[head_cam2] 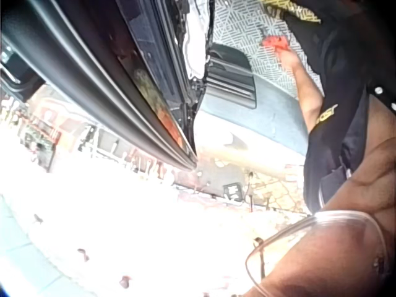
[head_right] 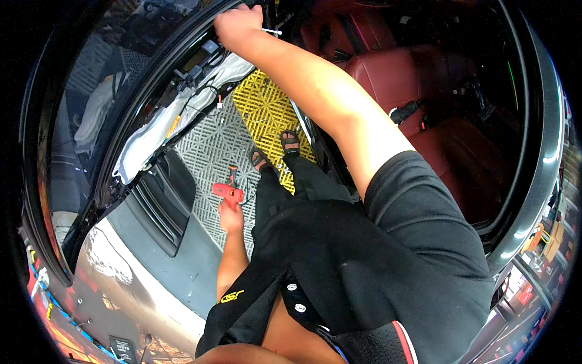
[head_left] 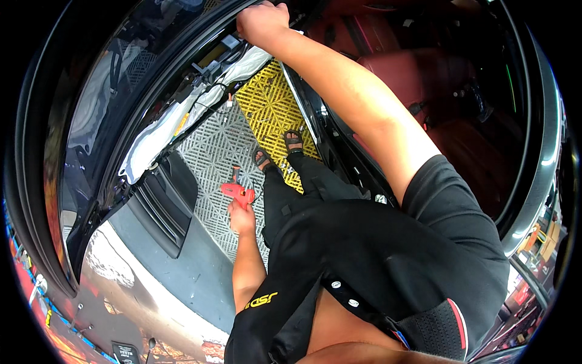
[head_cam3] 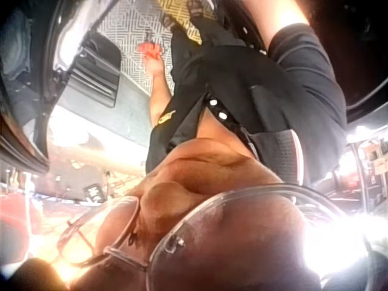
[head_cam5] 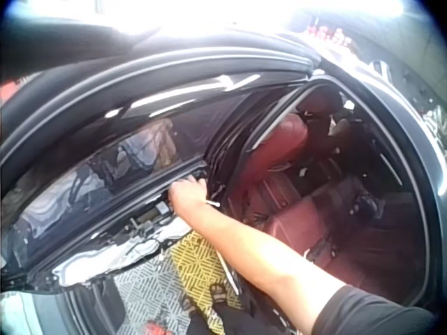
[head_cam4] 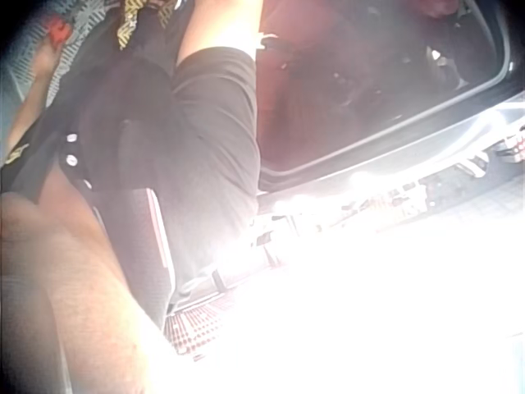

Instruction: The person disassembles a car door panel, uses an electric drill on the interior door frame, and uses a hot glue gun to reattach a component to the panel.

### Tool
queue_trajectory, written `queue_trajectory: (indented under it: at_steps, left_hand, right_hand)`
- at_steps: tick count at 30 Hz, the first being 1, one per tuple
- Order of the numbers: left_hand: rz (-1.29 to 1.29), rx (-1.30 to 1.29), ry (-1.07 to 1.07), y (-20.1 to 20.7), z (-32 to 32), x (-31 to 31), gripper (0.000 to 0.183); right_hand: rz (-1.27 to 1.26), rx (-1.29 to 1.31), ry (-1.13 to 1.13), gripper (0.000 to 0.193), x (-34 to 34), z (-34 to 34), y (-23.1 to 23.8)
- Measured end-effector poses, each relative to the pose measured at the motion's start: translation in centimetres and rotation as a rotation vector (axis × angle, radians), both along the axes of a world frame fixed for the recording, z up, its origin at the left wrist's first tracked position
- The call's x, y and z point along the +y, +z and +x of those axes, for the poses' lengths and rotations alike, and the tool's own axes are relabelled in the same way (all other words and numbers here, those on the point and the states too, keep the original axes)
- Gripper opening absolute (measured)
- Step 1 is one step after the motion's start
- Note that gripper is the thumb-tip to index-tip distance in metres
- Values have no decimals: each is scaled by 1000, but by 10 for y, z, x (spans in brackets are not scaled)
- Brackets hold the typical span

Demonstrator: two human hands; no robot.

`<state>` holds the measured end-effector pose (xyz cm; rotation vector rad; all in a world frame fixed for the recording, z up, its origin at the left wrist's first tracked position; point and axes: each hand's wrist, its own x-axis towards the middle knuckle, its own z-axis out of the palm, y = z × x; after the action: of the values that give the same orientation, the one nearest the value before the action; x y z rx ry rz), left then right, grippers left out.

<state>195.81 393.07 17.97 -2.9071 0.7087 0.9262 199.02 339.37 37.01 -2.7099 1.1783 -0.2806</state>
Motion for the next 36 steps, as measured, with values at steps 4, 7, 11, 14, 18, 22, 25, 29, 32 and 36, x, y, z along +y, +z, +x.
queue_trajectory:
  at_steps: [4,7,11,14,18,22,25,29,32,36]
  left_hand:
    - [-70,-26,2,-3,-2,-5,51]
    - [-80,-6,-13,-1,-1,-13,50]
    - [-92,0,-17,-1,2,-13,55]
    - [-111,-12,18,6,1,-17,52]
    - [-81,5,-6,11,2,-22,55]
    - [-122,24,-30,7,3,-25,57]
    - [-213,26,-49,11,2,-36,55]
    - [-561,37,-131,11,0,-60,38]
    - [-630,195,-124,41,-5,-97,32]
    - [-542,648,193,82,-16,-150,30]
  right_hand:
    - [-13,50,-37,17,3,4,-6]
    - [-55,108,-50,20,2,6,-9]
    - [8,51,-20,12,2,5,3]
    - [70,67,-13,14,3,2,12]
    - [39,48,-33,14,-1,0,6]
    - [105,7,-69,13,1,-2,12]
    - [187,-89,-122,15,-1,-9,21]
    - [-113,-669,-33,16,20,-78,8]
    - [263,-806,-33,17,94,-149,5]
    - [601,-957,-150,20,153,-210,102]
